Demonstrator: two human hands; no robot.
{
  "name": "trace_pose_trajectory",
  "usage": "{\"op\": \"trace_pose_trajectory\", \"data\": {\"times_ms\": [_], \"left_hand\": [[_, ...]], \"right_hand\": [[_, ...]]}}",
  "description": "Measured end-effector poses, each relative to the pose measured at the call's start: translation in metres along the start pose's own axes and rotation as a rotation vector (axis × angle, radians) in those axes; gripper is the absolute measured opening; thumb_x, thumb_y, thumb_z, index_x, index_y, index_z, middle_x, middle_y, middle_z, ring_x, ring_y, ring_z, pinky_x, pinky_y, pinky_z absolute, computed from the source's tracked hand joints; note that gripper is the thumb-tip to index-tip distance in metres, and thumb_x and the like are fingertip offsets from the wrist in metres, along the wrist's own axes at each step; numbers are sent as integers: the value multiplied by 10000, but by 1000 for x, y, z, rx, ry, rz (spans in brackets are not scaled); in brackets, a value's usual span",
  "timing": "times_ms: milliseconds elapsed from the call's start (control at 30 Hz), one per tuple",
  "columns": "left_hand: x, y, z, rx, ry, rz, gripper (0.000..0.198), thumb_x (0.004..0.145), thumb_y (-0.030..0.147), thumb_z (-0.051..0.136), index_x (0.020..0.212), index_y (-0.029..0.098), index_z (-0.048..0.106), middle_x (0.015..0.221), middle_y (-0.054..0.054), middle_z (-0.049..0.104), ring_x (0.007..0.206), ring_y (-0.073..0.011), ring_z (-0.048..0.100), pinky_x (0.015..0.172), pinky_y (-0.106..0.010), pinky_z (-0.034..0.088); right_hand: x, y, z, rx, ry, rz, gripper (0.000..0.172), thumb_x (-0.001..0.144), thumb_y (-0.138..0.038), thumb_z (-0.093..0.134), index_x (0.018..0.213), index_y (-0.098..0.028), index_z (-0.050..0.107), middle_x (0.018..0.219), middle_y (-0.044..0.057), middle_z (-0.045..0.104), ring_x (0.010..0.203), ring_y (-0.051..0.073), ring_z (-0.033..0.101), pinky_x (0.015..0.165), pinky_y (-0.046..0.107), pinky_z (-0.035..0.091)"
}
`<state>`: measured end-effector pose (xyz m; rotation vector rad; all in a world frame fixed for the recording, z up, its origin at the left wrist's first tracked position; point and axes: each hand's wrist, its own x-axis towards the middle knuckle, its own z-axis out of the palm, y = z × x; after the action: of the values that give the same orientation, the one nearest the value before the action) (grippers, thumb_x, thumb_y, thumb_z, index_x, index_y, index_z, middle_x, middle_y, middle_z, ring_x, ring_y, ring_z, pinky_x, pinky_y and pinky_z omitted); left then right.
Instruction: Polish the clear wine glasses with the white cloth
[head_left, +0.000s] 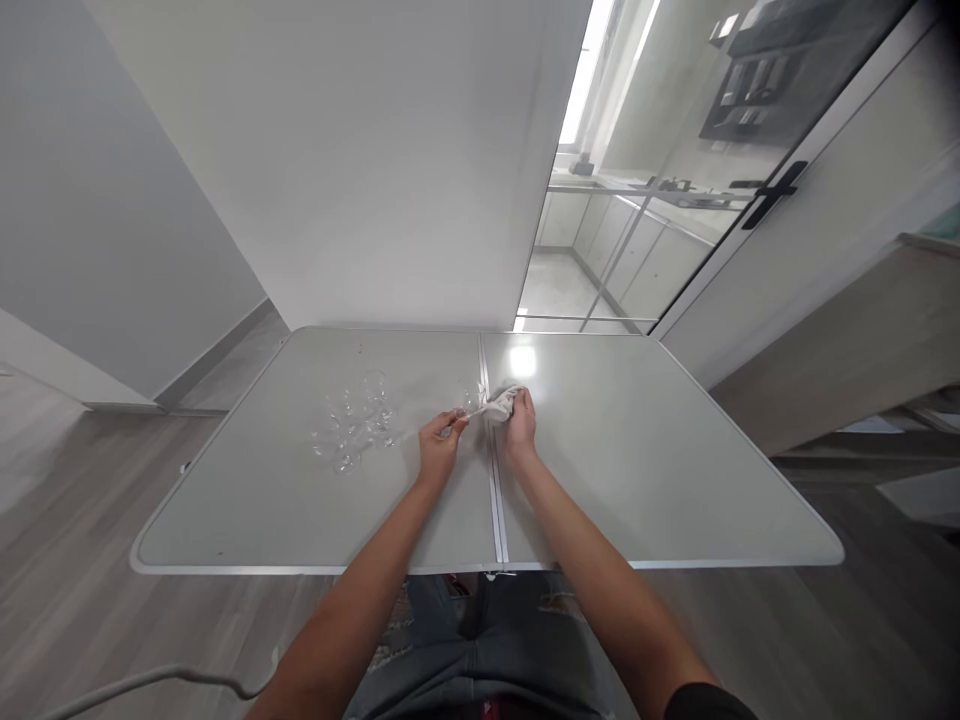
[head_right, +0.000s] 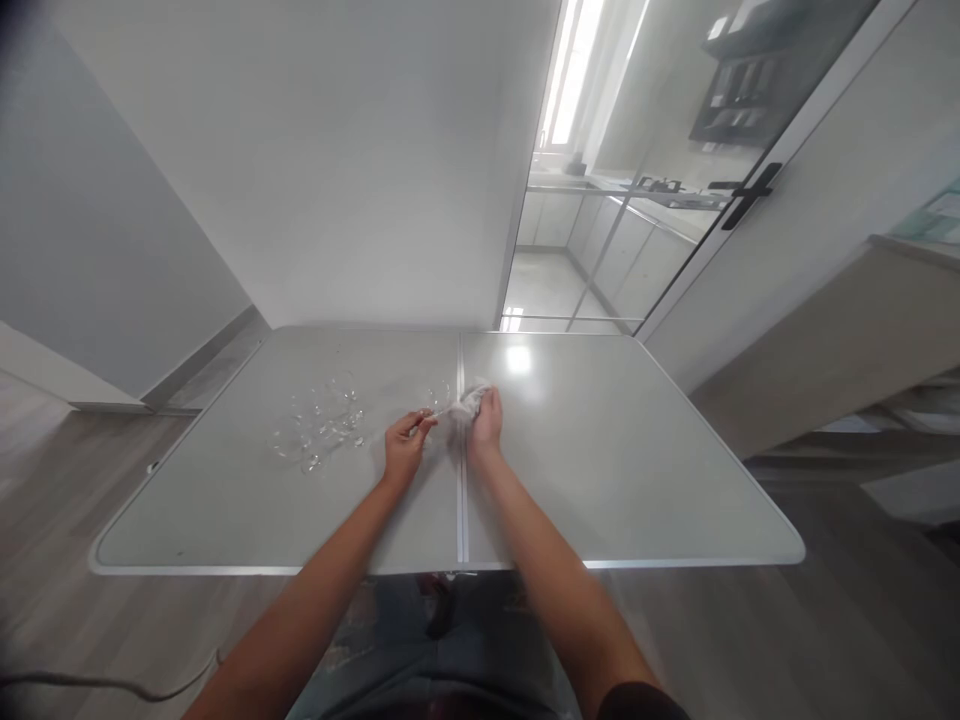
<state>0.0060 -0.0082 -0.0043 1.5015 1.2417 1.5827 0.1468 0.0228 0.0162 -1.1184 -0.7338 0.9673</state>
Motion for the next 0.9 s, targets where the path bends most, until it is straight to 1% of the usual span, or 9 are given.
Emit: {"op": "trace_pose_trajectory", "data": {"times_ms": [100,167,233,400,533,633,733,800,900], "left_hand": [[3,-6,1,-2,30,-18,254,871,423,698,957,207,801,924,-71,710,874,-178,642,768,-282,496],[4,-8,2,-25,8,-27,241,853,414,719,929,202,803,880,-58,687,791,-155,615,725,-272,488],[4,-10,2,-60,7,-27,217,829,398,742,860,190,798,860,-53,679,769,-150,608,708,-268,488],[4,-9,0,-117,81,-102,199,739,350,806,813,167,783,811,-45,709,751,-158,637,697,-267,506],[4,-11,1,-147,110,-212,241,687,337,828,841,157,786,786,-52,753,704,-177,670,695,-293,539],[2,-14,2,-116,42,-174,246,758,371,778,904,175,800,869,-67,778,778,-210,704,748,-328,561],[0,-17,2,-56,-59,-123,263,853,421,692,849,180,798,828,-62,764,740,-205,691,713,-321,551],[1,-16,1,-41,-58,-106,283,876,431,673,821,179,787,782,-53,739,704,-184,661,686,-297,526],[4,-14,-1,-93,45,-92,246,795,420,781,854,182,757,798,-38,711,742,-157,634,703,-259,498]], "right_hand": [[0,-5,-13,-267,-129,-180,398,934,-554,420,1076,-233,606,1030,53,612,1006,176,578,896,296,487],[-9,-2,-14,-359,-320,-223,407,959,-544,405,1056,-219,630,957,44,605,926,176,566,855,287,477],[-21,4,-11,-365,-462,-205,395,976,-532,398,1004,-212,628,817,15,569,771,163,530,747,271,464],[-33,16,-7,-249,-514,-128,271,948,-472,493,1073,-236,533,704,-41,503,592,131,440,563,238,379],[-23,9,-16,-335,-651,-193,193,924,-416,520,974,-233,558,747,-30,526,626,127,454,604,239,386],[-15,2,-23,-461,-698,-284,152,893,-356,559,974,-229,578,792,-22,561,690,138,490,671,252,399],[-11,-1,-26,-546,-641,-334,106,869,-316,587,920,-228,558,747,-36,535,669,132,462,676,256,378],[-11,-4,-26,-505,-619,-287,135,854,-324,620,902,-232,533,734,-42,534,654,126,453,657,250,373],[-12,-10,-26,-242,-703,24,275,813,-381,700,942,-245,500,755,-41,579,643,127,494,608,236,394]]}}
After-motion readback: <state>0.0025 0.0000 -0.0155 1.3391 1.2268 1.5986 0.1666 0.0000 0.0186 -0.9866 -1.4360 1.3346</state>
